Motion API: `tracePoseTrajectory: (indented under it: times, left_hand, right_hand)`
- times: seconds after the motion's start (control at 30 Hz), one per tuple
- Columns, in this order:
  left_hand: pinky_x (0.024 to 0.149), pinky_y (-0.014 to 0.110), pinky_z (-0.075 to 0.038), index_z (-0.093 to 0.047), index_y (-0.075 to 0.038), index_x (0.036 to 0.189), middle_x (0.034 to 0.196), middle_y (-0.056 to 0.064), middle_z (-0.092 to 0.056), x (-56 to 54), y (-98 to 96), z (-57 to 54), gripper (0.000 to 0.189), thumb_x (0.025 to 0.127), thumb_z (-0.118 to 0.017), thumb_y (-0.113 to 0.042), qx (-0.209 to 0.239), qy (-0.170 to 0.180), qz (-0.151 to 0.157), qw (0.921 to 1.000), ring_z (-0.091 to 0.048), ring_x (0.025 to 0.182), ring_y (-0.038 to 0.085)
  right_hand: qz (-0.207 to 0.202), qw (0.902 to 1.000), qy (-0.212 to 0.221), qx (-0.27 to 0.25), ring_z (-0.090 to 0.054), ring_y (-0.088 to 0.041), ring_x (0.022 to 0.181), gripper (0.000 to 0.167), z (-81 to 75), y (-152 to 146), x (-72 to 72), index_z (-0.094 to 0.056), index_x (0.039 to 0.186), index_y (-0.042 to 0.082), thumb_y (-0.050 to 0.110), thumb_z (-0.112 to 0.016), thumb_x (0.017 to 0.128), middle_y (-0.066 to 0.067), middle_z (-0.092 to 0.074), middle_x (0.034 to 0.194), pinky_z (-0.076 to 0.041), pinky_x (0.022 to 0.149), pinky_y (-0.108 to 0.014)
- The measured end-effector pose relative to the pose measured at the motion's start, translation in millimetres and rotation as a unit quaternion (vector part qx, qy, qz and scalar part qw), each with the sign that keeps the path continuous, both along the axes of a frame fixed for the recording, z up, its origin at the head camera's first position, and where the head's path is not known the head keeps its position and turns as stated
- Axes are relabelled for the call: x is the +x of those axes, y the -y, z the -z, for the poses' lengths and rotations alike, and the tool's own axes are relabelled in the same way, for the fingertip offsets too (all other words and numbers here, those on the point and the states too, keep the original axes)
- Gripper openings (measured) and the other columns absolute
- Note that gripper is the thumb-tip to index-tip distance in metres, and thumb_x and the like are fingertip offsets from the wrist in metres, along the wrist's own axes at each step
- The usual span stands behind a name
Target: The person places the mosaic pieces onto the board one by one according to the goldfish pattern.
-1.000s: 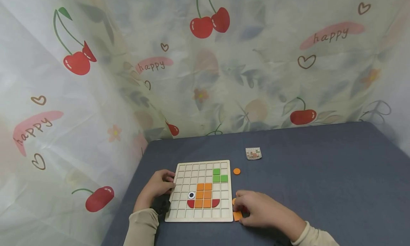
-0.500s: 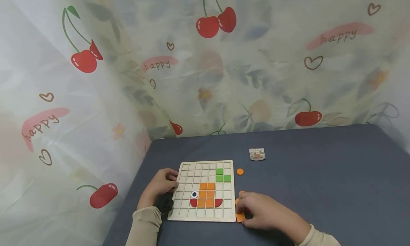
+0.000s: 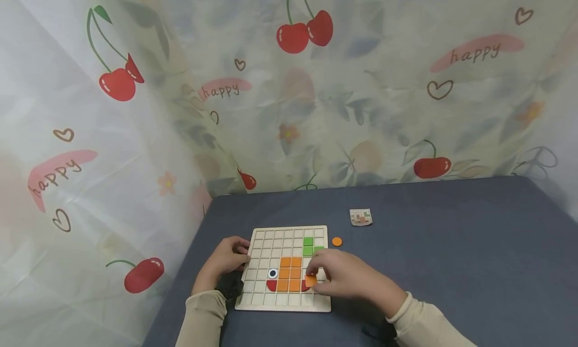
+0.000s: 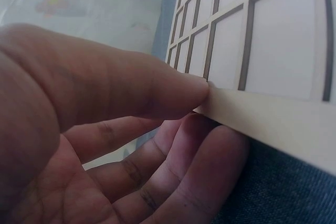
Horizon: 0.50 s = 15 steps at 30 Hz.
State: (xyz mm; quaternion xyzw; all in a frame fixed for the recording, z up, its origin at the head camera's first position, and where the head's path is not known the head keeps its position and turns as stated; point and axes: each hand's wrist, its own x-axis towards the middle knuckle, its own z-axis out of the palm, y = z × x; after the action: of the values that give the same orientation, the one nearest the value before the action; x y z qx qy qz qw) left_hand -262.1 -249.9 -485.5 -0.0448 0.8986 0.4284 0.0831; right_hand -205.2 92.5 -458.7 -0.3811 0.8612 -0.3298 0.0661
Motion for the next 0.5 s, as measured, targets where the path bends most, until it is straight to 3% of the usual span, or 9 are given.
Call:
tracePoseTrajectory:
  times: [0.23,0.5]
  left_hand:
    - [0.068,0.038,-0.064,-0.068,0.004,0.124,0.103,0.017,-0.068,0.4,0.1,-0.7,0.038,0.087,-0.074,0.002,0.004,0.000,0.001,1.0000,-0.068,0.081,0.023]
    - [0.068,0.038,-0.064,-0.067,0.005,0.125,0.102,0.017,-0.066,2.1,-0.1,-1.9,0.039,0.086,-0.074,0.003,0.013,0.002,0.004,0.9999,-0.068,0.080,0.023]
  right_hand:
    - [0.028,0.9996,-0.009,-0.001,-0.055,-0.003,0.073,0.019,3.9,38.2,-25.5,-0.079,0.112,0.019,0.023,-0.081,0.094,0.007,-0.070,0.109,-0.052,0.068,-0.023]
    - [0.058,0.9977,-0.013,0.034,-0.064,-0.012,0.093,0.018,16.0,76.3,-47.4,-0.080,0.109,0.022,0.028,-0.082,0.092,0.009,-0.069,0.107,-0.055,0.081,-0.032]
